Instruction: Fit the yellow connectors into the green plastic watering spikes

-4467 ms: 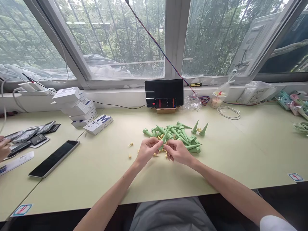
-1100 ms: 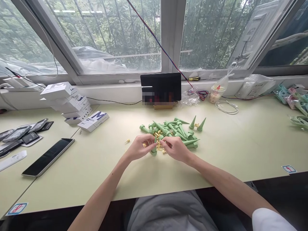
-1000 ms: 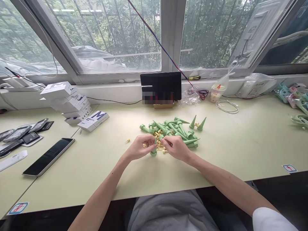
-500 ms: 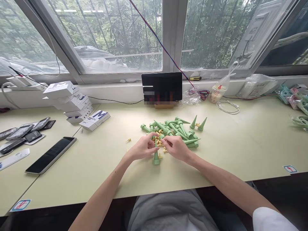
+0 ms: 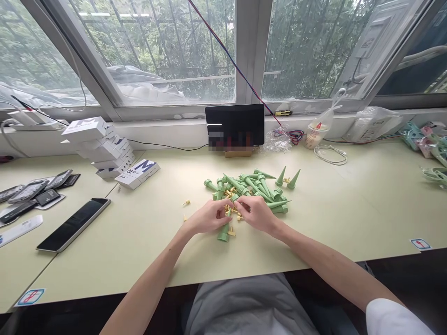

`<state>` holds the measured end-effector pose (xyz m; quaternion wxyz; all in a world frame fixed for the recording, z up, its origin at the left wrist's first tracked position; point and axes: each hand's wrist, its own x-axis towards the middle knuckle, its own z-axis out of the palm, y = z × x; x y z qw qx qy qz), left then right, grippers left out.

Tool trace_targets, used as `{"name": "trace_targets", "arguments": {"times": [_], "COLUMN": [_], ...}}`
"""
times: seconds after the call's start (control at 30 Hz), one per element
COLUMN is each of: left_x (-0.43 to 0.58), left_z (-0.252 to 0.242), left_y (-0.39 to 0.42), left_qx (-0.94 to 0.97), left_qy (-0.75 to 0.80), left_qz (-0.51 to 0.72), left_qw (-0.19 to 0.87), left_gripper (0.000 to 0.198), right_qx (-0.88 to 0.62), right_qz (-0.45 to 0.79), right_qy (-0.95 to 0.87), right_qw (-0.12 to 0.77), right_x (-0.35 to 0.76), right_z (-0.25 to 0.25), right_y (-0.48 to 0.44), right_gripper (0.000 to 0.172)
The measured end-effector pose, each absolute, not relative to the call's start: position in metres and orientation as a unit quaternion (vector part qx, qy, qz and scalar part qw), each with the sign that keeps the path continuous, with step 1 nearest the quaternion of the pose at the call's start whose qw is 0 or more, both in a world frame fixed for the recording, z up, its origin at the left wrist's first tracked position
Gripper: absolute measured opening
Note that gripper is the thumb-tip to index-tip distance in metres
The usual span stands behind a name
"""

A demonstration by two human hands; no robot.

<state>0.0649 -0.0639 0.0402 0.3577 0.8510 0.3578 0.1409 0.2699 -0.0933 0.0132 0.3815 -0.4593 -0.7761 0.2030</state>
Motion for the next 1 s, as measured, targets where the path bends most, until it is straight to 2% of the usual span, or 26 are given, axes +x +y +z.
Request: {"name": "trace_targets", "arguments": {"times": [0.2,0.37,0.47,0.73,1.0], "left_x": [0.066,0.067,0.068,0.076,0.080], "left_z": [0.036,0.035,0.036,0.028,0.024], "left_y": [-0.063,-0.062,-0.061,-0.064,-0.066], "left_qx": [0.861,0.834,0.813,0.811,0.819], "left_qy": [0.354,0.400,0.432,0.433,0.415], "left_qz": [0.161,0.251,0.300,0.320,0.333], "left_qw": [0.328,0.287,0.249,0.231,0.215], "left_gripper": [0.024,0.018,0.019,0.022,0.028], "right_qx": [-0.456,-0.439,-0.422,-0.384,-0.382], "right_qz": [0.177,0.155,0.148,0.086,0.063], "right_qy": [-0.762,-0.760,-0.798,-0.904,-0.914], "right_qw": [0.424,0.453,0.404,0.167,0.122], "right_x": [0.270,0.272,0.273,0.277,0.273], "right_z": [0.015,0.019,0.019,0.026,0.022], "right_y": [-0.094,-0.093,-0.094,-0.097,-0.098], "right_gripper": [0.017,0.013,0.013,0.005,0.009]}}
